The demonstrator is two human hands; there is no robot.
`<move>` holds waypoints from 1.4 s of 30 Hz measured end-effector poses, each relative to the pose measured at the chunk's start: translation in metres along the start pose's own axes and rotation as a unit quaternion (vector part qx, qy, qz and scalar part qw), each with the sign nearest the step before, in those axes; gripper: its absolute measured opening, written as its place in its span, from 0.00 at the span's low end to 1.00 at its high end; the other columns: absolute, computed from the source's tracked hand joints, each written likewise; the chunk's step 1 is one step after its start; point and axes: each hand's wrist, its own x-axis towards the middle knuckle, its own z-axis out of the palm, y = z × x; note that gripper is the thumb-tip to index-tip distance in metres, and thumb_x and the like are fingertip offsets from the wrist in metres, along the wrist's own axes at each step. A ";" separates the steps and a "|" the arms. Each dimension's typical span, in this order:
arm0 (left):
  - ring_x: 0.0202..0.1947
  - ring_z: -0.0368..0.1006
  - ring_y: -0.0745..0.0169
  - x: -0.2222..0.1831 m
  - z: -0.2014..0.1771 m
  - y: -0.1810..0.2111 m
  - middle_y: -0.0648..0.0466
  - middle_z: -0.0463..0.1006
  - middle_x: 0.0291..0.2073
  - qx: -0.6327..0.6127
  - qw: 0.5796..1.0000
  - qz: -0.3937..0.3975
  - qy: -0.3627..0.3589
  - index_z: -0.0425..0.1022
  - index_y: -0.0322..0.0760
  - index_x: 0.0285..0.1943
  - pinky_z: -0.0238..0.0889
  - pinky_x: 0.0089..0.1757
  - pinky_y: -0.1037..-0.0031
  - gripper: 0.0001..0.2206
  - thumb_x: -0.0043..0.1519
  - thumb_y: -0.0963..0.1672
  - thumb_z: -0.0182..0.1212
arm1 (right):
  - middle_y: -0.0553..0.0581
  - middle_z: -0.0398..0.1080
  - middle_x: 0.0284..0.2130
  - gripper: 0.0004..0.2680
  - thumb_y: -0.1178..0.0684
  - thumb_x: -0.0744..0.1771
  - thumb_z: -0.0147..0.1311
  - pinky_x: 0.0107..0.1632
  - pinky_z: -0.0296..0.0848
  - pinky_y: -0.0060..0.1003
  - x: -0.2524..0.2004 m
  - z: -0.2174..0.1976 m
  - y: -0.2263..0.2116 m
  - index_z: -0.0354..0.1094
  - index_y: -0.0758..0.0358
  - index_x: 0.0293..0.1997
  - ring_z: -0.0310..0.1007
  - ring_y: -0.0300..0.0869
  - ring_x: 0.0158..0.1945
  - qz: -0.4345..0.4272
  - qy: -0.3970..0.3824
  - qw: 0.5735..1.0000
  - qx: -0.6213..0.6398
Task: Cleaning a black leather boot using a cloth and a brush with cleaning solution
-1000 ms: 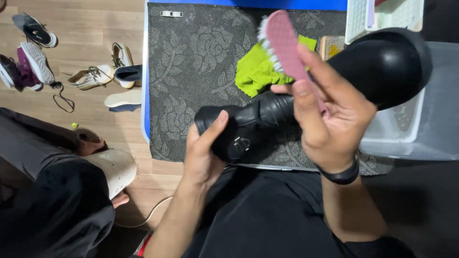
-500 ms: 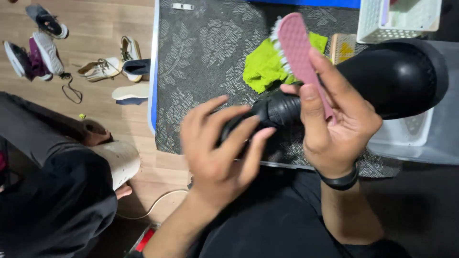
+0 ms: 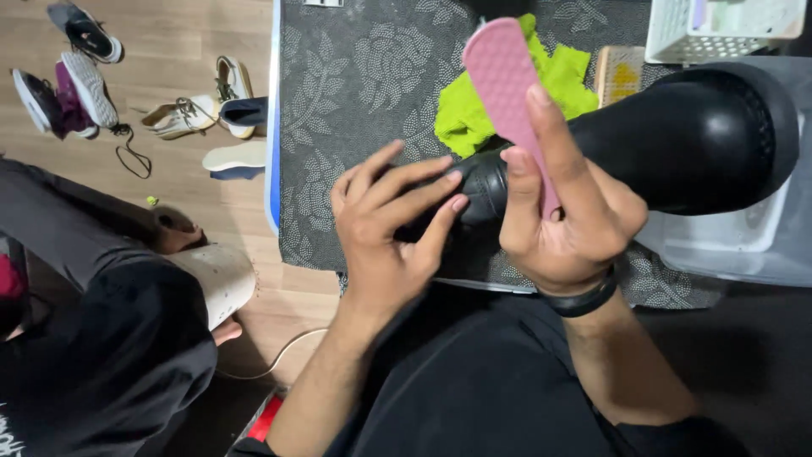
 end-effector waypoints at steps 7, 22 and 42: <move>0.76 0.59 0.45 -0.007 0.017 -0.028 0.60 0.74 0.66 -0.027 1.000 0.008 -0.014 0.82 0.58 0.53 0.40 0.70 0.45 0.08 0.66 0.49 0.67 | 0.73 0.78 0.49 0.09 0.67 0.72 0.54 0.31 0.63 0.35 0.003 0.000 -0.011 0.68 0.82 0.60 0.65 0.40 0.23 0.024 -0.001 0.999 0.043; 0.59 0.77 0.45 0.010 0.018 -0.031 0.52 0.79 0.58 0.020 0.985 0.169 0.009 0.77 0.47 0.56 0.60 0.60 0.52 0.25 0.56 0.55 0.81 | 0.74 0.74 0.56 0.10 0.65 0.74 0.52 0.41 0.79 0.33 0.018 -0.006 -0.001 0.65 0.79 0.63 0.85 0.54 0.40 0.103 -0.016 0.986 0.127; 0.59 0.70 0.48 0.008 0.029 -0.015 0.65 0.82 0.45 -0.180 0.981 0.074 -0.021 0.83 0.46 0.42 0.53 0.59 0.56 0.03 0.62 0.44 0.67 | 0.60 0.66 0.28 0.12 0.61 0.75 0.49 0.46 0.86 0.37 0.011 -0.027 0.003 0.62 0.78 0.66 0.57 0.35 0.25 0.202 -0.021 0.945 0.256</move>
